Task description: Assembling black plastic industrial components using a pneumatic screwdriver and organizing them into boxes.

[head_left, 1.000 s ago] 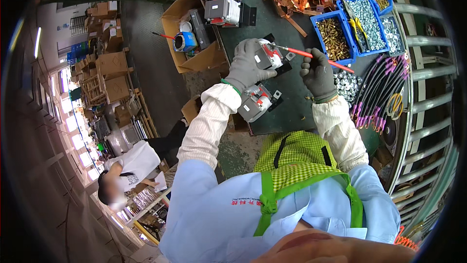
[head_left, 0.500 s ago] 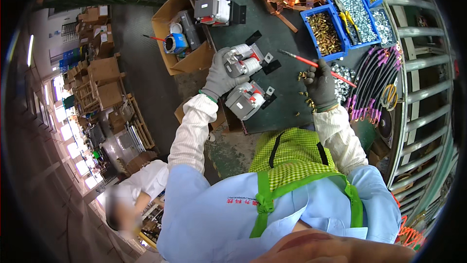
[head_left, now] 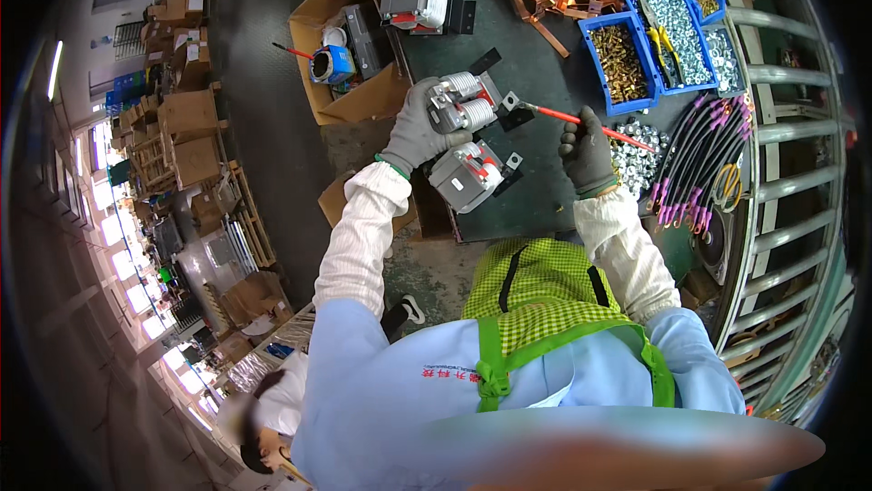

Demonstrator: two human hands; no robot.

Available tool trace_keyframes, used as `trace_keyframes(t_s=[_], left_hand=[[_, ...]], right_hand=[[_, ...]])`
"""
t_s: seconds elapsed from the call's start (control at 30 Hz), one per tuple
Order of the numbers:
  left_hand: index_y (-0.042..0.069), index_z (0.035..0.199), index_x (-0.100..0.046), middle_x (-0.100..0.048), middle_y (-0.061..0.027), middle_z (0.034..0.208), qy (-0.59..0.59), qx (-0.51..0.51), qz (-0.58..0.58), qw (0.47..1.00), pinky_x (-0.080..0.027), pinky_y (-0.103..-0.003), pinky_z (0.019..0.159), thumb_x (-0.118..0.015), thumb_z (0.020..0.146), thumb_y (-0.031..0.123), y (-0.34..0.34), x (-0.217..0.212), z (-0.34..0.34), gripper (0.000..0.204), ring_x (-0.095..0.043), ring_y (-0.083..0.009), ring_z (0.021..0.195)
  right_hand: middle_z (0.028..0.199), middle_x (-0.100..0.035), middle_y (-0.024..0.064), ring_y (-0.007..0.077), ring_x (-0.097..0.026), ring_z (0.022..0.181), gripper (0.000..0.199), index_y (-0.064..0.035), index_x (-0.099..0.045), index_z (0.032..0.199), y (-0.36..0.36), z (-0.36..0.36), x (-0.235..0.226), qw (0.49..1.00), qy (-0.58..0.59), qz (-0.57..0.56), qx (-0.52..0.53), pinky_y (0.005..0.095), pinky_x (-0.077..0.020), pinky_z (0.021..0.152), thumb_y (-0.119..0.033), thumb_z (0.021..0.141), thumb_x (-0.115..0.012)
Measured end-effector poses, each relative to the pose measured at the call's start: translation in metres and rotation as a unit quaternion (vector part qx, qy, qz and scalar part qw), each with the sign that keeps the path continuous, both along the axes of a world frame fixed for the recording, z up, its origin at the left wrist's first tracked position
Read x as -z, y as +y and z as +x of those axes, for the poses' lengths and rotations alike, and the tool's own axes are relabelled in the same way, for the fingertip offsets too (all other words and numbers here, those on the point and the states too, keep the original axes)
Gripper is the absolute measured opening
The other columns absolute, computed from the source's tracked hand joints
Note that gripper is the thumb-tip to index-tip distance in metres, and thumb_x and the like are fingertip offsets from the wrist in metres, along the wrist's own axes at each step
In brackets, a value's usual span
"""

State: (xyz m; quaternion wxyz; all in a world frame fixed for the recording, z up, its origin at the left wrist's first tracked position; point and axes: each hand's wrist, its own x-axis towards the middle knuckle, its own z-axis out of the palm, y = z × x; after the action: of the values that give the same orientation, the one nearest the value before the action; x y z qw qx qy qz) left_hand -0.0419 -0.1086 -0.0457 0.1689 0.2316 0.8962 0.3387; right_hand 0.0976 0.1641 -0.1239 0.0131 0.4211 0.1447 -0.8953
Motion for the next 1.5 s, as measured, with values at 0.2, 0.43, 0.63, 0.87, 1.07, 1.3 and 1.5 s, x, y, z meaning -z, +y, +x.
trace_keyframes(t_s=[0.2,0.43,0.63,0.87,1.07,1.3,1.5], left_hand=[[0.008,0.133,-0.037,-0.047,-0.0148,0.128,0.013,-0.007,-0.009,1.0,-0.045,-0.041,0.102,-0.094,0.05,0.036,0.0,0.001,0.001,0.105,-0.052,-0.0314,0.119],[0.008,0.132,-0.037,-0.046,-0.0163,0.128,0.008,-0.006,-0.001,1.0,-0.045,-0.042,0.102,-0.094,0.05,0.033,0.0,0.001,0.001,0.103,-0.052,-0.0326,0.119],[0.006,0.131,-0.04,-0.048,-0.0191,0.126,0.002,-0.018,0.012,1.0,-0.044,-0.043,0.101,-0.093,0.051,0.036,0.027,-0.007,-0.003,0.101,-0.051,-0.0347,0.117],[0.004,0.123,-0.046,-0.056,-0.0196,0.119,0.115,-0.05,-0.097,0.987,-0.045,-0.044,0.098,-0.089,0.053,0.05,0.11,-0.013,-0.036,0.093,-0.053,-0.0366,0.114],[0.004,0.139,-0.039,-0.048,-0.023,0.136,0.02,-0.005,-0.068,0.997,-0.041,-0.043,0.105,-0.081,0.067,0.054,0.104,-0.024,-0.061,0.097,-0.048,-0.0387,0.126],[-0.002,0.147,-0.026,-0.04,-0.0283,0.143,-0.117,0.0,-0.052,0.992,-0.035,-0.042,0.11,-0.073,0.076,0.055,-0.013,-0.059,0.024,0.102,-0.039,-0.0398,0.135],[0.003,0.148,-0.021,-0.032,-0.0256,0.147,-0.076,-0.026,-0.167,0.983,-0.036,-0.047,0.11,-0.085,0.059,0.056,-0.004,-0.046,0.107,0.122,-0.035,-0.0418,0.136]], right_hand=[[0.067,-0.051,-0.0024,0.0088,-0.045,0.054,0.021,-0.015,-0.053,0.088,0.012,0.001,0.002,0.999,0.033,-0.017,0.024,0.023,-0.0362,0.047,-0.034,0.098,-0.054],[0.068,-0.052,-0.0012,0.0097,-0.044,0.055,0.023,-0.0118,-0.056,0.092,0.001,-0.009,-0.008,1.0,-0.015,0.023,0.009,0.0233,-0.0366,0.048,-0.034,0.099,-0.054],[0.071,-0.05,-0.0015,0.0089,-0.044,0.06,0.023,-0.0107,-0.056,0.093,0.038,-0.005,-0.026,0.988,0.063,0.078,0.118,0.0231,-0.0369,0.051,-0.033,0.098,-0.055],[0.071,-0.051,-0.0018,0.0097,-0.045,0.061,0.022,-0.0119,-0.057,0.093,0.065,0.014,-0.054,0.989,0.131,0.02,0.068,0.0235,-0.0389,0.053,-0.032,0.1,-0.052],[0.073,-0.056,-0.0002,0.0111,-0.05,0.06,0.018,-0.0137,-0.058,0.093,0.02,0.045,-0.059,0.998,0.05,-0.029,-0.039,0.0235,-0.0402,0.05,-0.031,0.098,-0.054],[0.076,-0.058,0.0023,0.0129,-0.053,0.063,0.019,-0.0091,-0.057,0.096,-0.028,0.054,-0.06,0.994,0.048,-0.052,-0.087,0.0247,-0.0443,0.053,-0.027,0.099,-0.052],[0.078,-0.059,0.004,0.0133,-0.055,0.066,0.022,-0.006,-0.058,0.101,-0.036,0.053,-0.062,0.994,0.057,-0.042,-0.084,0.0253,-0.047,0.055,-0.027,0.099,-0.051]])
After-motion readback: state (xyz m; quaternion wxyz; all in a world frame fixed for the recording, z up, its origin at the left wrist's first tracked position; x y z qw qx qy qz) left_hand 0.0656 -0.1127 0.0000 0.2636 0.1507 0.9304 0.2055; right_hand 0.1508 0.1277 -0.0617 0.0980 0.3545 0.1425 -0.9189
